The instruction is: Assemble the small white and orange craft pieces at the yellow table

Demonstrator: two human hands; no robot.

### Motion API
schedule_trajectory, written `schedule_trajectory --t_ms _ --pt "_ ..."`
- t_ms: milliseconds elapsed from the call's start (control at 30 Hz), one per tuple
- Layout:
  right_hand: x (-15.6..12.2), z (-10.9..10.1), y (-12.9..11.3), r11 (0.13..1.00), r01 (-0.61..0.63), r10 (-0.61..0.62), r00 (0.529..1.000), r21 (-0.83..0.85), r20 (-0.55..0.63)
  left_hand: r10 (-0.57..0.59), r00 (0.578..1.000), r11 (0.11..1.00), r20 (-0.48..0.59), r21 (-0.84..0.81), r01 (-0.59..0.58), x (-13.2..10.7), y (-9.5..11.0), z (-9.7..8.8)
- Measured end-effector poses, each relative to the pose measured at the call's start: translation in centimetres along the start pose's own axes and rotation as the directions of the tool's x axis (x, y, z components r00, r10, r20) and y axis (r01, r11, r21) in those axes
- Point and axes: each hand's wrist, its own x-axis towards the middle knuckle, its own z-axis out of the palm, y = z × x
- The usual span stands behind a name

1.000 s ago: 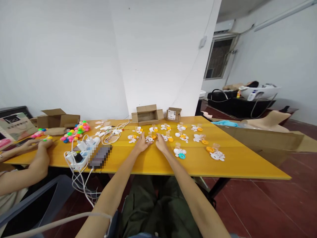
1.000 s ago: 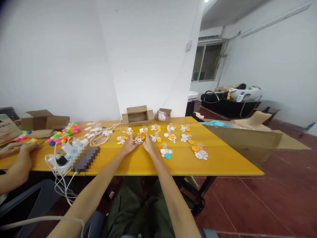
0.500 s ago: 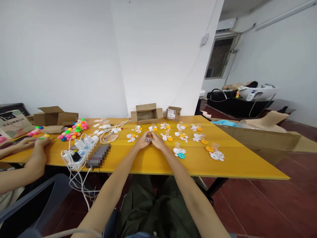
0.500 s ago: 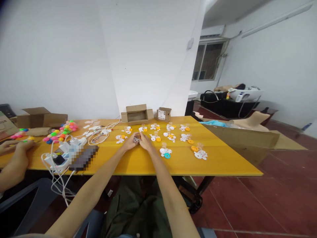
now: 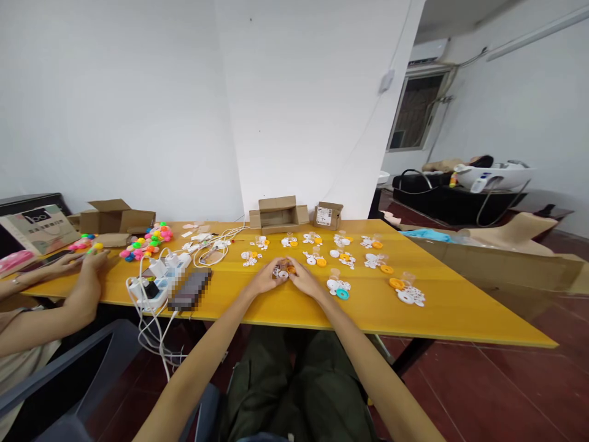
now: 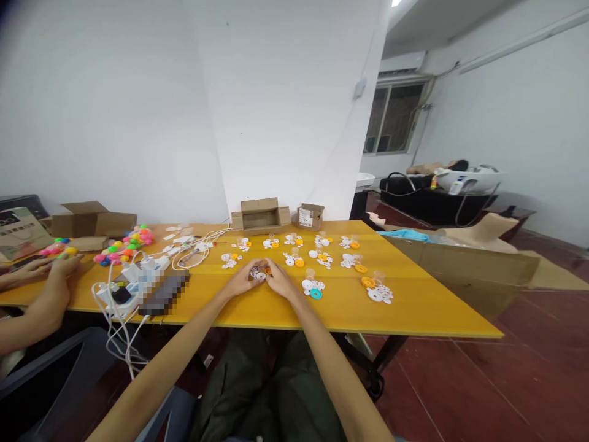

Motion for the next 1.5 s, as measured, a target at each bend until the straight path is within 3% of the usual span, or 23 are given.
schedule_trajectory --t_ms 400,633,800,1033,1267,1500 --pt "-1.8 -0.4 -0.8 0.998 0.009 -0.011 1.0 0.056 0.029 -0.026 1.0 0.998 0.005 -0.06 0.026 -2.2 0.7 -0.1" --pt "-1.6 -0.3 -1.1 0.996 0.048 -0.047 0.999 0.069 -0.013 -0.066 0.998 0.969 -0.022 -0.241 0.059 -2.0 -0.4 -0.2" --pt "-0.4 -0.1 -1.2 0.996 0.09 -0.09 0.996 0.022 -0.03 -0.103 0.99 0.985 -0.098 -0.149 0.088 -2.0 -0.3 -0.2" --pt "0.5 0.3 -1.6 0.991 0.087 -0.091 0.995 -0.098 -0.037 -0.017 0.996 0.998 -0.087 0.066 0.023 -2.1 0.5 -0.5" --pt "1.3 0.5 -2.2 0.99 0.062 -0.068 0.997 -0.124 -0.047 -0.013 0.996 0.997 -0.083 0.081 0.019 -2.0 0.6 -0.4" --pt "0.7 0.0 -2.1 0.998 0.059 -0.059 0.998 -0.032 -0.023 -0.046 0.997 0.995 -0.066 0.085 0.052 -2.0 1.1 -0.2"
